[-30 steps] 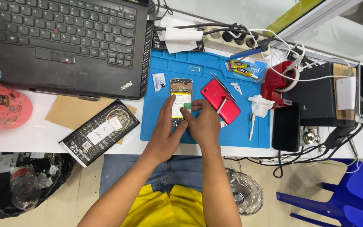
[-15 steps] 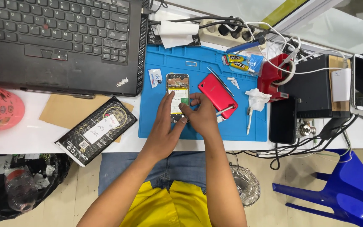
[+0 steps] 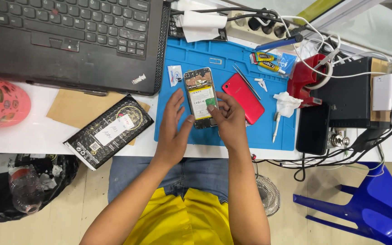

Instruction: A technician disassembles a mobile phone using a precision screwdriver and prying tools on a repair bench.

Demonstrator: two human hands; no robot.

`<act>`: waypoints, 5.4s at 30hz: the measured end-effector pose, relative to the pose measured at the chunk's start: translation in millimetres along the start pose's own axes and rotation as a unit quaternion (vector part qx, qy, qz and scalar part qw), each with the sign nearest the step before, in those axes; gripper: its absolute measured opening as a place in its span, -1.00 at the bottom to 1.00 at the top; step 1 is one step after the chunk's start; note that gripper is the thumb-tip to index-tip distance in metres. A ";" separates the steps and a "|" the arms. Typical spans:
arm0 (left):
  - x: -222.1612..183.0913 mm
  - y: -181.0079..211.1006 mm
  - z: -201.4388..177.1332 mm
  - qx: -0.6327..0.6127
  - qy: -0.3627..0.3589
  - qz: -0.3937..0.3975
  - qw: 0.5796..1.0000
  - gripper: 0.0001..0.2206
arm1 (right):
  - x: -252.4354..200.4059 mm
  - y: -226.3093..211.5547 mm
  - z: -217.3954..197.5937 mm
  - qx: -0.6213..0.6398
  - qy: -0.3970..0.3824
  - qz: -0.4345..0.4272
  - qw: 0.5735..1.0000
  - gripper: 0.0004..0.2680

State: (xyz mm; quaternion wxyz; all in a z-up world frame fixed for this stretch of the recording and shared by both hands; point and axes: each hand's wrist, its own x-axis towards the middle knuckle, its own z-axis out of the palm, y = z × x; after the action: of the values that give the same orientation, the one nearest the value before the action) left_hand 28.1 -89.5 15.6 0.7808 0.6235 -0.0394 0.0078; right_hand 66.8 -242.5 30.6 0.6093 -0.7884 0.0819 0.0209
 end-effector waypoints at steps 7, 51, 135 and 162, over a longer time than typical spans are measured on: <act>13.7 -36.3 17.1 -0.351 0.057 -0.210 0.911 -0.32 | -40.1 1.0 -4.5 0.126 -0.023 -0.003 0.992 -0.73; 150.2 -49.8 29.5 -0.353 -0.062 -0.048 0.932 -0.51 | 51.7 38.8 -142.0 -0.540 0.138 -0.247 0.793 -0.88; 141.0 -58.2 21.2 -0.474 -0.050 -0.114 0.872 -0.57 | -88.4 115.9 -45.6 -0.428 -0.308 -0.046 0.848 -0.74; 142.2 -45.0 15.7 -0.484 -0.028 -0.135 0.864 -0.38 | -64.7 -17.7 -128.1 0.174 -0.053 -0.322 0.929 -0.83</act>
State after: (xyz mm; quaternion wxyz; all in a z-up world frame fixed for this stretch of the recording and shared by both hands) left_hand 171.9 -120.1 -14.6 0.9763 0.1669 0.0246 -0.1352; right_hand -2.8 -355.0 89.0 0.7142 -0.6519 -0.2064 -0.1492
